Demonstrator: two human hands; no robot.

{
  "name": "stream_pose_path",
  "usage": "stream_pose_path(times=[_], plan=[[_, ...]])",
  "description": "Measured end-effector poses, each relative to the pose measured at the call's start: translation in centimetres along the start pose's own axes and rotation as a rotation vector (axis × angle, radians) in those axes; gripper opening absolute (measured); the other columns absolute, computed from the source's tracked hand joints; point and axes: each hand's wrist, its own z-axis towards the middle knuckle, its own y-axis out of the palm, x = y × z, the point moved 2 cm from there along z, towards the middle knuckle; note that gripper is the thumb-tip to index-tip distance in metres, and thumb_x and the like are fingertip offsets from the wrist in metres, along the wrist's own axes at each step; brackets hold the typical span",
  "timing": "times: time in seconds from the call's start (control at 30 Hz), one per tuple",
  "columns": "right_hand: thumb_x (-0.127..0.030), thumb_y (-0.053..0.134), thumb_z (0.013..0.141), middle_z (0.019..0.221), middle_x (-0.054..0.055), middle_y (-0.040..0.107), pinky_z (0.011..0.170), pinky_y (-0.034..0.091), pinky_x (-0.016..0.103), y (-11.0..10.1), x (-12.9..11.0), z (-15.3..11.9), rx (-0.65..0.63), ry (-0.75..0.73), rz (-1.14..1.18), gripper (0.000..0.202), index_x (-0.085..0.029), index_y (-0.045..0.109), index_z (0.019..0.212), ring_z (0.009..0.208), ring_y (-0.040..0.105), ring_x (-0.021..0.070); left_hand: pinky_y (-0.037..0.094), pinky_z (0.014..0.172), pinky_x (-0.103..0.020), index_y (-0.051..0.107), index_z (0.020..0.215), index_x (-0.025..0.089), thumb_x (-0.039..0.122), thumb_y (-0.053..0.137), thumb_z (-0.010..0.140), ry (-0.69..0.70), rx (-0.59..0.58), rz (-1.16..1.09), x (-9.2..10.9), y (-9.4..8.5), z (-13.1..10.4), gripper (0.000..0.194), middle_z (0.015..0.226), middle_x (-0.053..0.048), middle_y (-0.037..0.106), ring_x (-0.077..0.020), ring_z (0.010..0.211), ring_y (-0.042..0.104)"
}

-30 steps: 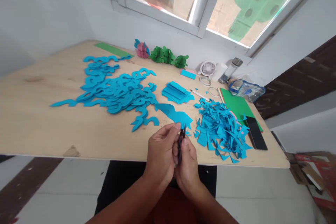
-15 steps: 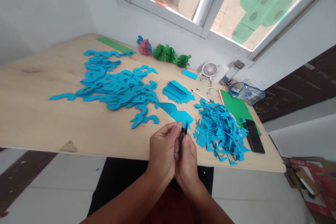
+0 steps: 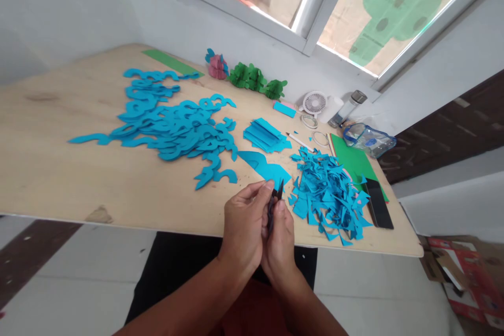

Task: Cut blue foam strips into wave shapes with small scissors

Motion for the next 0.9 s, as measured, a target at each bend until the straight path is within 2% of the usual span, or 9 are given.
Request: stream_pose_path(times=[0.1, 0.3, 0.63, 0.8, 0.9], plan=[[-0.066, 0.049, 0.083, 0.053, -0.005, 0.036, 0.046, 0.022, 0.028, 0.01, -0.03, 0.03, 0.0, 0.003, -0.02, 0.044, -0.024, 0.052, 0.071, 0.046, 0.031, 0.0142, 0.024, 0.034, -0.019, 0.063, 0.057, 0.017, 0.035, 0.078, 0.063, 0.009, 0.004, 0.013, 0.05, 0.02, -0.12, 0.024, 0.039, 0.009, 0.04, -0.0052, 0.035, 0.032], [-0.069, 0.047, 0.082, 0.052, -0.006, 0.033, 0.046, 0.022, 0.028, 0.09, -0.14, 0.2, -0.002, 0.002, -0.047, 0.046, -0.025, 0.048, 0.069, 0.045, 0.027, 0.0137, 0.024, 0.035, -0.019, 0.066, 0.063, 0.017, 0.034, 0.078, 0.063, 0.017, -0.006, -0.001, -0.08, 0.06, 0.01, 0.021, 0.04, 0.009, 0.04, -0.005, 0.036, 0.032], [-0.066, 0.051, 0.083, 0.051, -0.006, 0.034, 0.045, 0.021, 0.028, 0.19, -0.18, 0.19, -0.007, 0.001, -0.004, 0.044, -0.025, 0.049, 0.068, 0.046, 0.028, 0.0139, 0.024, 0.035, -0.018, 0.068, 0.065, 0.016, 0.03, 0.078, 0.062, 0.002, 0.013, -0.042, -0.12, 0.17, 0.0, 0.017, 0.041, 0.009, 0.044, -0.0043, 0.037, 0.031], [-0.064, 0.056, 0.082, 0.051, -0.006, 0.035, 0.044, 0.018, 0.027, -0.19, 0.33, 0.18, 0.007, 0.036, 0.065, 0.047, -0.023, 0.045, 0.062, 0.046, 0.024, 0.0117, 0.031, 0.04, -0.019, 0.066, 0.061, 0.017, 0.029, 0.079, 0.062, -0.009, 0.019, -0.079, 0.0, 0.05, 0.15, 0.017, 0.047, 0.007, 0.051, -0.0057, 0.04, 0.04], [-0.062, 0.058, 0.082, 0.051, -0.007, 0.035, 0.043, 0.015, 0.025, -0.58, 0.12, 0.37, 0.047, 0.053, 0.129, 0.043, -0.021, 0.051, 0.068, 0.045, 0.021, 0.0098, 0.041, 0.05, -0.02, 0.068, 0.061, 0.017, 0.026, 0.079, 0.06, 0.02, 0.028, -0.085, 0.04, -0.17, 0.41, 0.015, 0.053, 0.004, 0.058, -0.0093, 0.051, 0.051]])
